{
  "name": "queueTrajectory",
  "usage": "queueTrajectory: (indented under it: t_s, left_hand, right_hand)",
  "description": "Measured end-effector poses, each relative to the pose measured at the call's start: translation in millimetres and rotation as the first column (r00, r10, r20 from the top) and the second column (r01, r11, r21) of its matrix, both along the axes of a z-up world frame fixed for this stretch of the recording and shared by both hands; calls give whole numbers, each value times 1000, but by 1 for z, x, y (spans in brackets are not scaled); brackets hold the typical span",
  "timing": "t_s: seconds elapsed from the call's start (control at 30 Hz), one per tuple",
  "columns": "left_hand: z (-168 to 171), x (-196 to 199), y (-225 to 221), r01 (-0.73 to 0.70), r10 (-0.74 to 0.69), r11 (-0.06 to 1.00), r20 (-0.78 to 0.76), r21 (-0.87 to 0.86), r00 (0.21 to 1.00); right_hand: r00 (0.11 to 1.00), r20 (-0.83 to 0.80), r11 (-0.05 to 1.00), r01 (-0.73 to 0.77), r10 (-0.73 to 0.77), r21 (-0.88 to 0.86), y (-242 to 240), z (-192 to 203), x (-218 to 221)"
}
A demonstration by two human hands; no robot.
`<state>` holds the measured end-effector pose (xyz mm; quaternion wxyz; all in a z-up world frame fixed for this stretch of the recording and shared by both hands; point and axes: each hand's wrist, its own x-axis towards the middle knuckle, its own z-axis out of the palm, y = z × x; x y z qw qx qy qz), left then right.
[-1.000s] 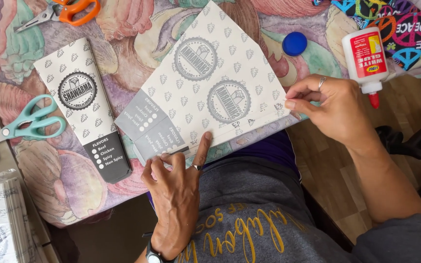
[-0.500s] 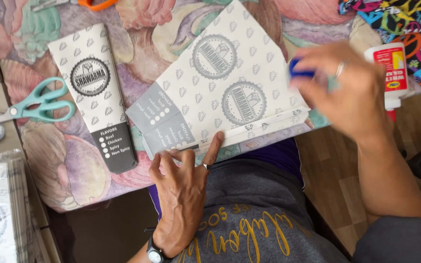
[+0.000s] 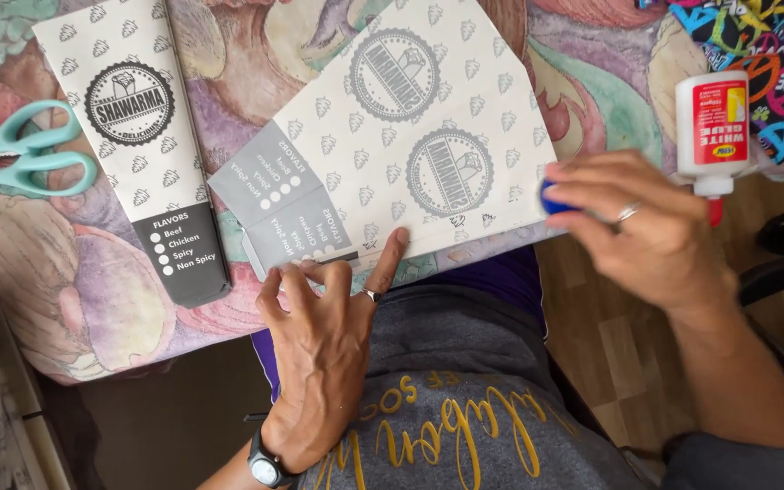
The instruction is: Sorting and folding printed paper shawarma wraps on a table
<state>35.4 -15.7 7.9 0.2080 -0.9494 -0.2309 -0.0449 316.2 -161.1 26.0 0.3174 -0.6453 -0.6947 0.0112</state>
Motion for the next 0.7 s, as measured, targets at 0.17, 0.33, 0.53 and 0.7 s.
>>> queueTrajectory:
  t_s: [0.17,0.33,0.53,0.7]
  left_hand:
    - [-3,2,0,14,-12,1000,68,-28,998]
    - [4,2,-1,6,-5,1000,12,-5,1000]
    - [-1,0,-1,-8,9,1000,11,-13,1000]
    - [0,2,0,4,1,998,88,-62,996]
  right_hand:
    - [963,-151,964,-194,222,181,59,-8,-65]
    - [987,-144,995,-66,76,70,5,-22,-7]
    - [988,-151,996,-31,44,89,30,-5,-41]
    - [947,-200,966,-230,251,123,40,-13,-44]
